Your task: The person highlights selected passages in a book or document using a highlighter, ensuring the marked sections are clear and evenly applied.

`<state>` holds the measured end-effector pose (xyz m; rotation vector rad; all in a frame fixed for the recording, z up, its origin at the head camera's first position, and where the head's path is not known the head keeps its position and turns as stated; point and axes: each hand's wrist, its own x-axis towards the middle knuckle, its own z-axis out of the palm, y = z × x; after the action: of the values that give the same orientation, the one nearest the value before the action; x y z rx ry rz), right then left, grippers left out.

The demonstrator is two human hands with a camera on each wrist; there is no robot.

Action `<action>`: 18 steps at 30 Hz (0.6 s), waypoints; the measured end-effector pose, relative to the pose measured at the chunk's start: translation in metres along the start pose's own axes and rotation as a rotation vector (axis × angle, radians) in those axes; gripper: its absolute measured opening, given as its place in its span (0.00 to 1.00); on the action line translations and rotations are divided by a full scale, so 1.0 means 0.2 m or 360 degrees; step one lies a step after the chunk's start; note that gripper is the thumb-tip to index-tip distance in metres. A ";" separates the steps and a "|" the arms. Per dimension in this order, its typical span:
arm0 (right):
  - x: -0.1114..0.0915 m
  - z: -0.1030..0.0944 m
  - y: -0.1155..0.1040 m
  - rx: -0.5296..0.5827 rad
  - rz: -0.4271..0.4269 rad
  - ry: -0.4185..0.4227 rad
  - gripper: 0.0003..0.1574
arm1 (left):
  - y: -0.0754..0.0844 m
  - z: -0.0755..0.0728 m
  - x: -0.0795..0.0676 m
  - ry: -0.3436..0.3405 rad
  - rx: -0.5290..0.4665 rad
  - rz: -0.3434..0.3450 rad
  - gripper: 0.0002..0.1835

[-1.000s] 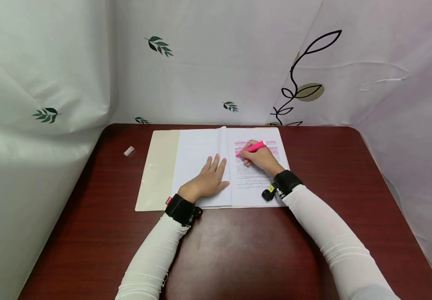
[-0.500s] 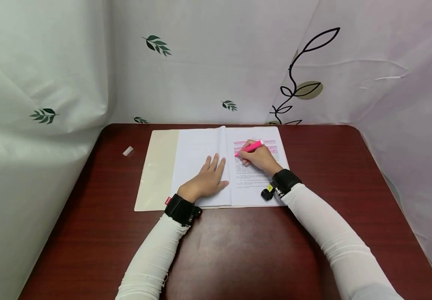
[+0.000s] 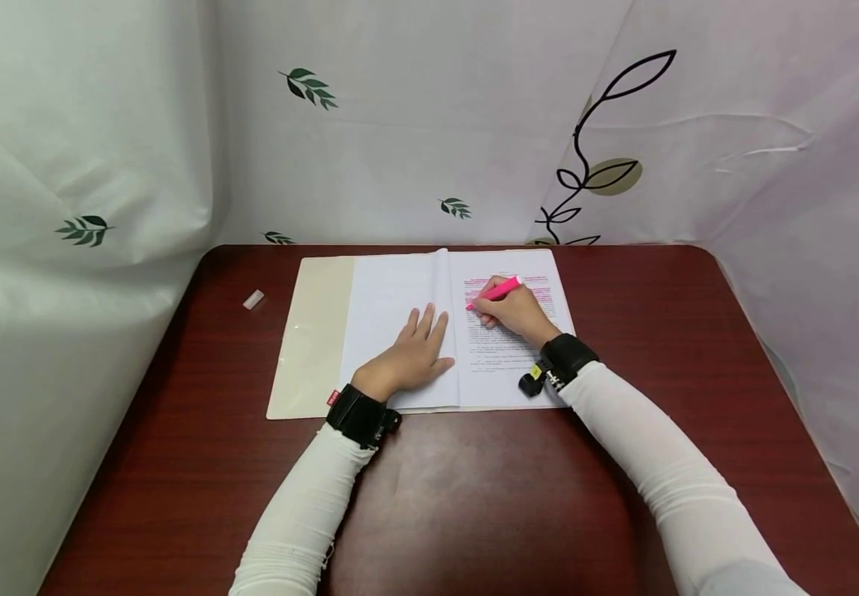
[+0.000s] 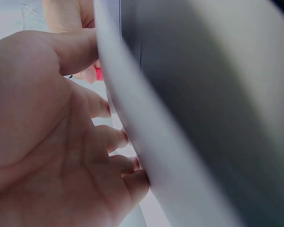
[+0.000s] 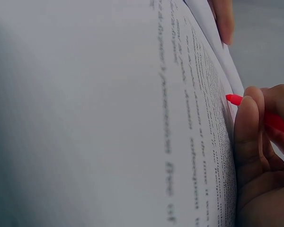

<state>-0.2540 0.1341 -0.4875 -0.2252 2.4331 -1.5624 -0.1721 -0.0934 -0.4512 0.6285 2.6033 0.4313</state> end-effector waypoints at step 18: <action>0.00 0.00 -0.02 -0.0055 0.0061 0.0030 0.11 | -0.01 0.01 0.01 0.0011 0.0019 0.0007 0.43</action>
<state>-0.2534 0.1319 -0.4847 -0.1701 2.4652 -1.5144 -0.1729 -0.0936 -0.4537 0.6375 2.6135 0.4203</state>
